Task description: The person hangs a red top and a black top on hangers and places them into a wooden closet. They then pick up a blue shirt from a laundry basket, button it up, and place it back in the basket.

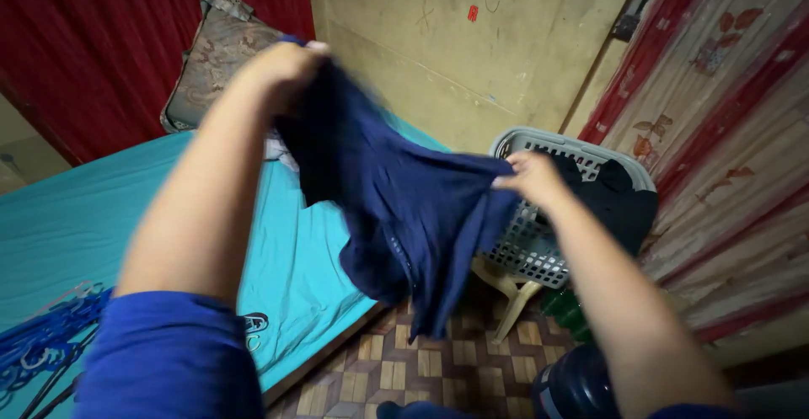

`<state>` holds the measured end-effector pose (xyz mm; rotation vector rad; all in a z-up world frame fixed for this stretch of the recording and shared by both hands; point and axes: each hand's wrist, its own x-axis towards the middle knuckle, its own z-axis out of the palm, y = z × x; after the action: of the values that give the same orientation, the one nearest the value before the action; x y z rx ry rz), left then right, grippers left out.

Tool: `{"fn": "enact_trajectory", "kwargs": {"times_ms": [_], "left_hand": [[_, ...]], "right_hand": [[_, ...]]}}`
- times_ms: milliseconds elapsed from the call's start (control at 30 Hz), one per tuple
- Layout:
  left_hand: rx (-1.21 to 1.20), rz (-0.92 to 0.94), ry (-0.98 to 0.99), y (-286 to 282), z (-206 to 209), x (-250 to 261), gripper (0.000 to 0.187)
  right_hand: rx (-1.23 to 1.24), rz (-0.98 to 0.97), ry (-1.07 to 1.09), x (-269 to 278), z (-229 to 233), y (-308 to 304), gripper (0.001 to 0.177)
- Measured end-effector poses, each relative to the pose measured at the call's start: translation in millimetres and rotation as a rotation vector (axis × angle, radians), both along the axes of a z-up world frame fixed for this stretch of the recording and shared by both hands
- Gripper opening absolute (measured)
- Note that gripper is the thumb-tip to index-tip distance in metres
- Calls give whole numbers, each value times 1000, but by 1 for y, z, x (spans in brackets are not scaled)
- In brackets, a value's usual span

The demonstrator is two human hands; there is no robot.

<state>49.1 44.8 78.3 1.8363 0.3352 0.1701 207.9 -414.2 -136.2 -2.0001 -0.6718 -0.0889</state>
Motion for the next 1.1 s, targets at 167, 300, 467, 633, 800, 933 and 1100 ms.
{"fn": "enact_trajectory", "kwargs": {"times_ms": [167, 300, 467, 633, 800, 933, 1100], "left_hand": [[-645, 159, -268, 85, -25, 1, 72], [-835, -102, -354, 110, -53, 29, 72], [-300, -91, -37, 85, -41, 8, 67], [638, -15, -139, 24, -37, 6, 68], [-680, -283, 37, -96, -28, 3, 54], [-343, -419, -53, -121, -21, -37, 62], [601, -33, -624, -101, -20, -88, 71]], "right_hand": [[-119, -193, -109, 0, 73, -36, 19], [-15, -138, -152, -3, 112, -30, 17], [-15, -403, -447, -12, 133, -30, 15], [-285, -570, -695, -64, 124, 21, 12], [-117, 151, -285, -131, 84, 152, 84], [-67, -118, -186, -105, 101, 170, 26], [160, 233, 205, -101, 157, 134, 22]]}}
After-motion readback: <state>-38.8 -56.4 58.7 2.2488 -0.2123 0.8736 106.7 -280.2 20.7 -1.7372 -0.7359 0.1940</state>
